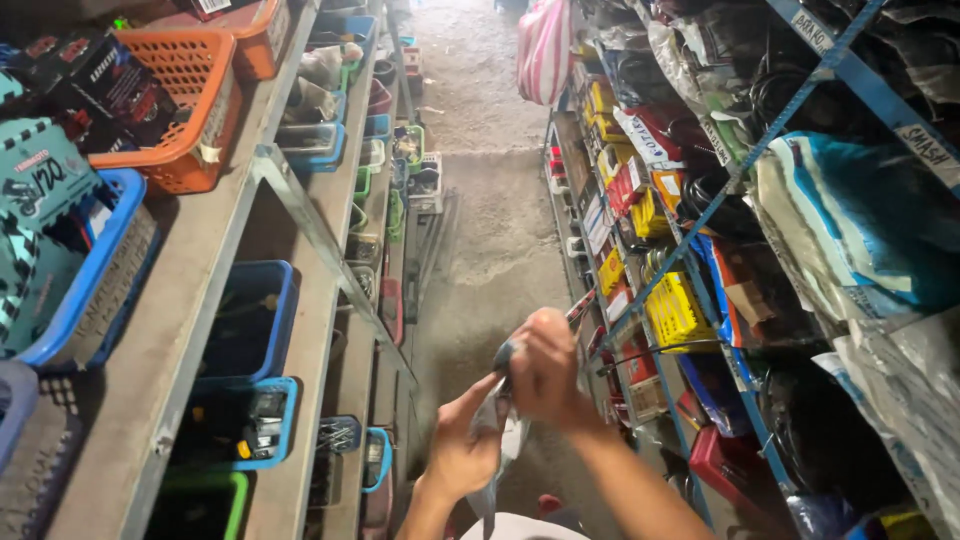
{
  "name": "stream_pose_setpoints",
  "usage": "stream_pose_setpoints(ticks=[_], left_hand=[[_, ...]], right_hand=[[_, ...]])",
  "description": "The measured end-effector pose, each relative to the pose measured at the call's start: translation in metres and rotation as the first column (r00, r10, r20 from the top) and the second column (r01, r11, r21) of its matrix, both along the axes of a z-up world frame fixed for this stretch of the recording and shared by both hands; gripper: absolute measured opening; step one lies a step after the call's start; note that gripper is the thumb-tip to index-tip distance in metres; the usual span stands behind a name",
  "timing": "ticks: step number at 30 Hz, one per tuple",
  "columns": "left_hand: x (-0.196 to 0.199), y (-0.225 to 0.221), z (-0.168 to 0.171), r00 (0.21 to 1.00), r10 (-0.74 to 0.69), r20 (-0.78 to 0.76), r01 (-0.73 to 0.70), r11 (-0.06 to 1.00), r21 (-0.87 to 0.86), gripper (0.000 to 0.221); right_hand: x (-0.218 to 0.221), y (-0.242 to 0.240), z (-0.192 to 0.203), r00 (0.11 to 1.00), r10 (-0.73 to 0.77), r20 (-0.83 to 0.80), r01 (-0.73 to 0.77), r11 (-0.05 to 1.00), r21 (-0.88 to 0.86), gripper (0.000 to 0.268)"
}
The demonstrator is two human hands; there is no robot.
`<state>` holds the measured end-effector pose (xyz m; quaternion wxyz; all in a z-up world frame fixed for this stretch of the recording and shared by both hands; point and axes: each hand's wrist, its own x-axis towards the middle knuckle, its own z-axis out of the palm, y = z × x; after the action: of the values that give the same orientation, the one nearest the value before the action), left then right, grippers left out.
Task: The person wipes both sides of a packaged motorcycle cable with a blue cloth while moving through a parts storage area.
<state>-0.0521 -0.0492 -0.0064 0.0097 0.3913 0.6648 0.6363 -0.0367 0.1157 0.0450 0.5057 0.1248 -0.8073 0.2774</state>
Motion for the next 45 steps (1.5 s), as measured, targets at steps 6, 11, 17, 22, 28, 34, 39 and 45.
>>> stream_pose_setpoints(ticks=[6, 11, 17, 22, 28, 34, 39, 45], left_hand=[[-0.027, -0.036, 0.009, 0.995, -0.099, 0.028, 0.098, 0.994, 0.054, 0.067], [-0.041, -0.062, 0.037, 0.981, -0.156, 0.118, 0.147, 0.986, 0.084, 0.069], [-0.055, -0.078, 0.029, 0.980, -0.162, 0.114, 0.149, 0.982, 0.114, 0.069], [-0.046, -0.076, 0.031, 0.966, -0.025, 0.258, 0.010, 0.998, 0.060, 0.035], [-0.026, -0.039, 0.016, 0.929, 0.070, 0.363, -0.107, 0.991, 0.084, 0.035], [-0.003, 0.010, 0.023, 0.889, 0.111, 0.443, -0.188, 0.973, 0.134, 0.037], [0.027, 0.063, 0.016, 0.925, 0.115, 0.361, -0.179, 0.972, 0.149, 0.051], [0.038, 0.071, -0.001, 0.942, -0.099, 0.320, 0.090, 0.995, 0.044, 0.069]], right_hand=[[-0.031, -0.013, -0.015, 0.992, 0.111, 0.057, -0.110, 0.994, -0.028, 0.020], [-0.046, -0.006, -0.033, 0.993, 0.056, 0.100, -0.070, 0.988, 0.135, 0.042], [-0.048, 0.052, -0.083, 0.991, -0.114, 0.073, 0.099, 0.978, 0.182, 0.032], [-0.022, 0.102, -0.128, 0.902, -0.286, 0.324, 0.347, 0.926, -0.148, 0.042], [0.002, 0.120, -0.129, 0.901, -0.310, 0.302, 0.433, 0.667, -0.607, 0.053], [0.023, 0.144, -0.224, 0.812, -0.494, 0.313, 0.580, 0.744, -0.331, 0.036], [0.045, 0.029, -0.084, 0.740, 0.672, -0.015, -0.074, 0.059, -0.996, 0.065], [0.059, 0.040, -0.096, 0.558, 0.829, 0.034, -0.314, 0.249, -0.916, 0.069]])
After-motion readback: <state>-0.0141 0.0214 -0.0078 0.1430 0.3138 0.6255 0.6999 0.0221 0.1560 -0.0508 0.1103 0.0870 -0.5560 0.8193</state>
